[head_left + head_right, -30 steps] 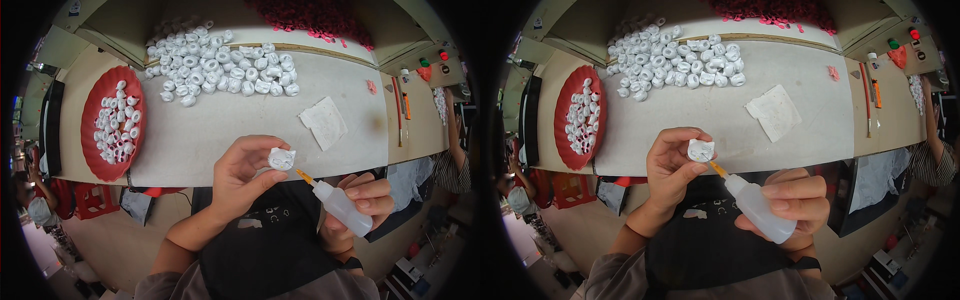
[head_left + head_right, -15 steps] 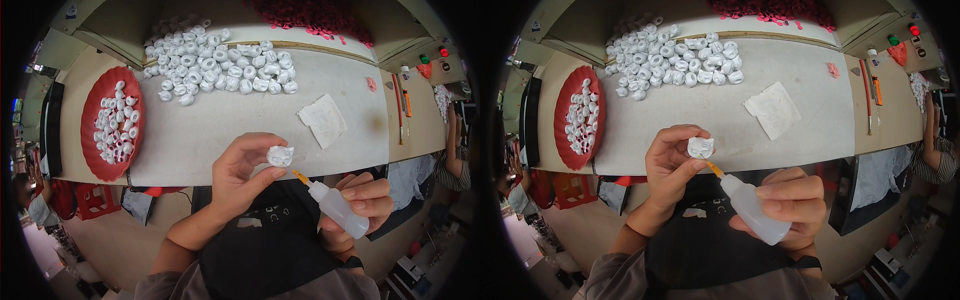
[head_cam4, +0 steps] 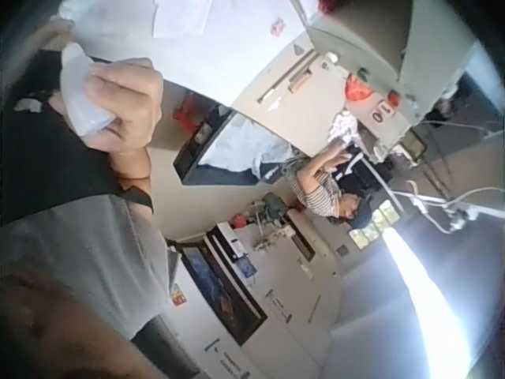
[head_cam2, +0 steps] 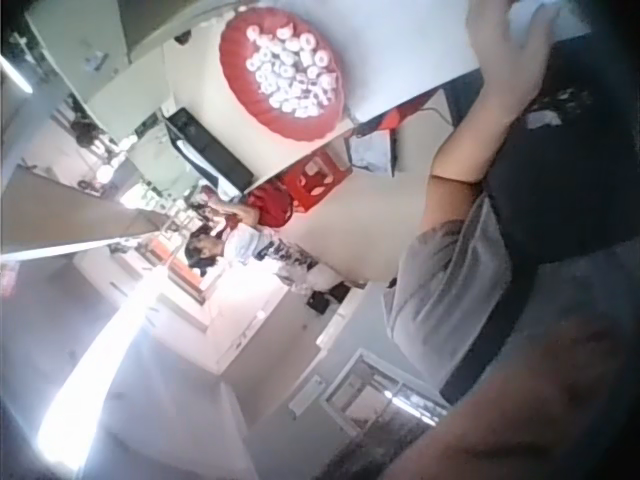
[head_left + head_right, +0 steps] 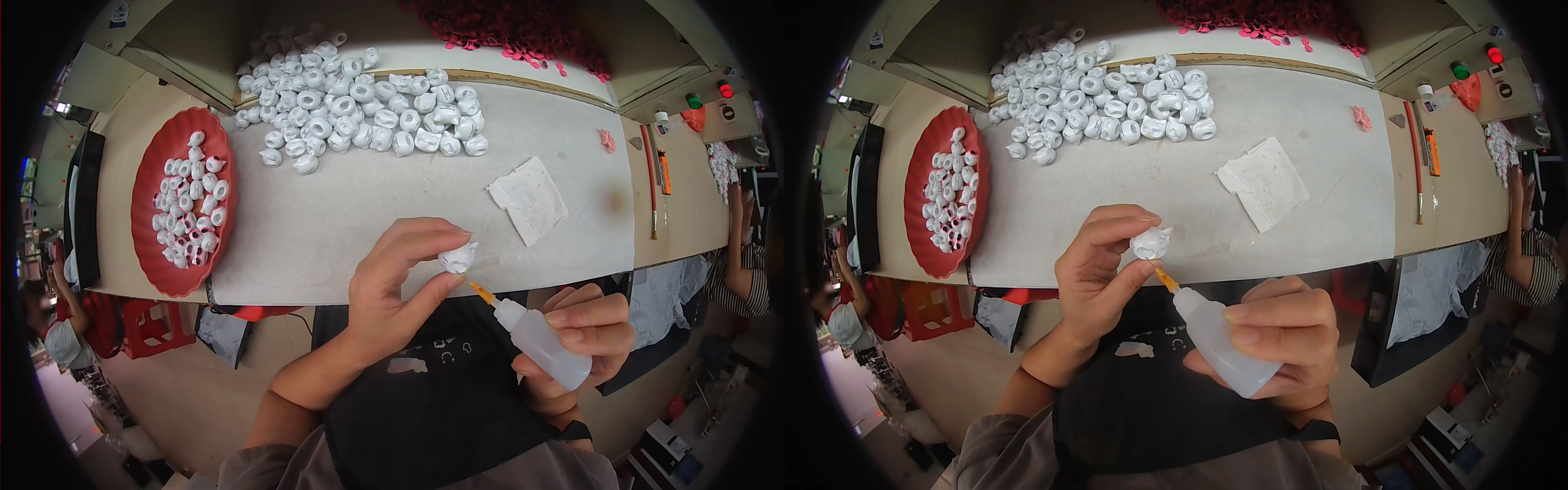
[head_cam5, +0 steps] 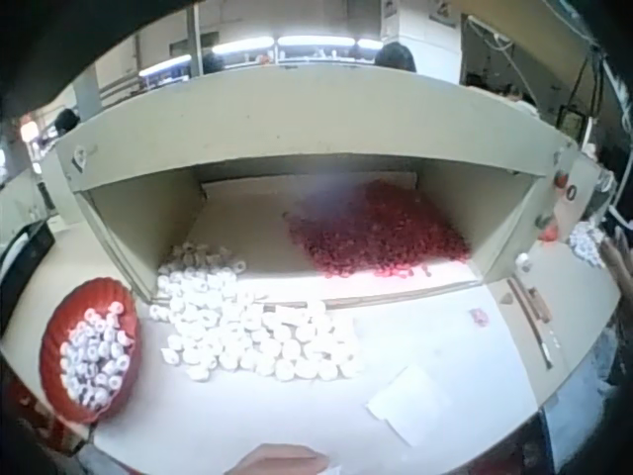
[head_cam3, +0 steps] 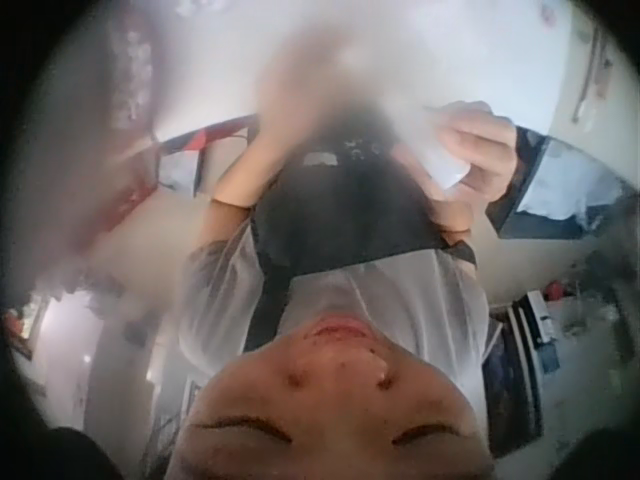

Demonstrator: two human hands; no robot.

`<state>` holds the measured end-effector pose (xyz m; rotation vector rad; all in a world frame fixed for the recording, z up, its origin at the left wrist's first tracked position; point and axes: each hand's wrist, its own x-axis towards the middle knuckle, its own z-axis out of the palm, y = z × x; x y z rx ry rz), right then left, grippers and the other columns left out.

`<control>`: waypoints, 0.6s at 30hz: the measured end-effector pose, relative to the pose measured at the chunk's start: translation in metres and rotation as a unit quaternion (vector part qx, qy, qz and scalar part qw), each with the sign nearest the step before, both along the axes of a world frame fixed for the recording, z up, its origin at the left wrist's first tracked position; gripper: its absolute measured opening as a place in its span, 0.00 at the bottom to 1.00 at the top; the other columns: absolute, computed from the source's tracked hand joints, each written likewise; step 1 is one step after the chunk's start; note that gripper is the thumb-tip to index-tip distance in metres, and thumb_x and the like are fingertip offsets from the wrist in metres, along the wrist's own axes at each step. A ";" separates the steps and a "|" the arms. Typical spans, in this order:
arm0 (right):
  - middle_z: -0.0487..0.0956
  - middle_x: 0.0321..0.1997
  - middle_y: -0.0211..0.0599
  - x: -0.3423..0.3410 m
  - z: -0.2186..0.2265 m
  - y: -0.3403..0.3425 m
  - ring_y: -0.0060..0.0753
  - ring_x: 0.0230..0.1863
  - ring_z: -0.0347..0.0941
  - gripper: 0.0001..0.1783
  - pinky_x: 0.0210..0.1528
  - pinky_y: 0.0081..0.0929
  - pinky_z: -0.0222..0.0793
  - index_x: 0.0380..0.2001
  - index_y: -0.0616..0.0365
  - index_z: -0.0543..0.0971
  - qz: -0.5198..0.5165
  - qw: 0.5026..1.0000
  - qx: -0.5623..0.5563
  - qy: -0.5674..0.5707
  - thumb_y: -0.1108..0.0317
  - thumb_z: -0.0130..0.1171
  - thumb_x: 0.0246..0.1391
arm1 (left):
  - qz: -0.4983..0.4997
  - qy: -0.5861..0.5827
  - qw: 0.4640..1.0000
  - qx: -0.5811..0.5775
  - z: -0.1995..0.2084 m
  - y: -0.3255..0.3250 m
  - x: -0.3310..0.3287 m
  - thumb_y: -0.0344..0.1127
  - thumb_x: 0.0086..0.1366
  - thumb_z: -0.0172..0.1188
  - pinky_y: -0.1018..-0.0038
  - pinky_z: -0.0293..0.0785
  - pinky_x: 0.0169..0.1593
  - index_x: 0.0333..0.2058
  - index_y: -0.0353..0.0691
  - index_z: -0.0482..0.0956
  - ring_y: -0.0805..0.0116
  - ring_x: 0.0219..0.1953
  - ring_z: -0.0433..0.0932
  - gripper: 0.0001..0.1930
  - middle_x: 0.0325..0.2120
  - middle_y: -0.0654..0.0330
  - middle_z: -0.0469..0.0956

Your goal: Apply glue and assemble small white plastic toy components.

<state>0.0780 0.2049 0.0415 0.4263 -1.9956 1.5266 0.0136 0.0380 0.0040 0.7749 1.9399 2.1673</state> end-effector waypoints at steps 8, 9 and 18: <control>0.69 0.33 0.43 -0.015 -0.006 0.014 0.27 0.28 0.68 0.26 0.31 0.20 0.66 0.31 0.56 0.63 -0.005 0.997 -0.077 -0.027 0.75 0.68 0.27 | 0.075 -0.073 0.991 0.082 0.003 -0.009 -0.008 0.17 0.49 0.52 0.75 0.64 0.46 0.41 0.31 0.67 0.68 0.41 0.68 0.17 0.39 0.54 0.68; 0.69 0.34 0.46 -0.024 -0.013 0.022 0.28 0.29 0.68 0.25 0.33 0.21 0.66 0.30 0.57 0.62 -0.009 0.995 -0.094 -0.031 0.77 0.66 0.30 | 0.098 -0.109 0.983 0.111 0.004 -0.015 -0.013 0.17 0.49 0.51 0.75 0.64 0.46 0.41 0.31 0.66 0.68 0.41 0.69 0.18 0.39 0.54 0.68; 0.73 0.27 0.41 -0.212 -0.055 0.076 0.39 0.29 0.72 0.16 0.34 0.28 0.67 0.35 0.59 0.68 -0.184 0.953 0.141 -0.196 0.76 0.55 0.37 | 0.180 -0.165 0.954 0.176 -0.003 -0.045 -0.023 0.18 0.49 0.52 0.71 0.68 0.45 0.43 0.32 0.64 0.68 0.39 0.70 0.19 0.38 0.53 0.68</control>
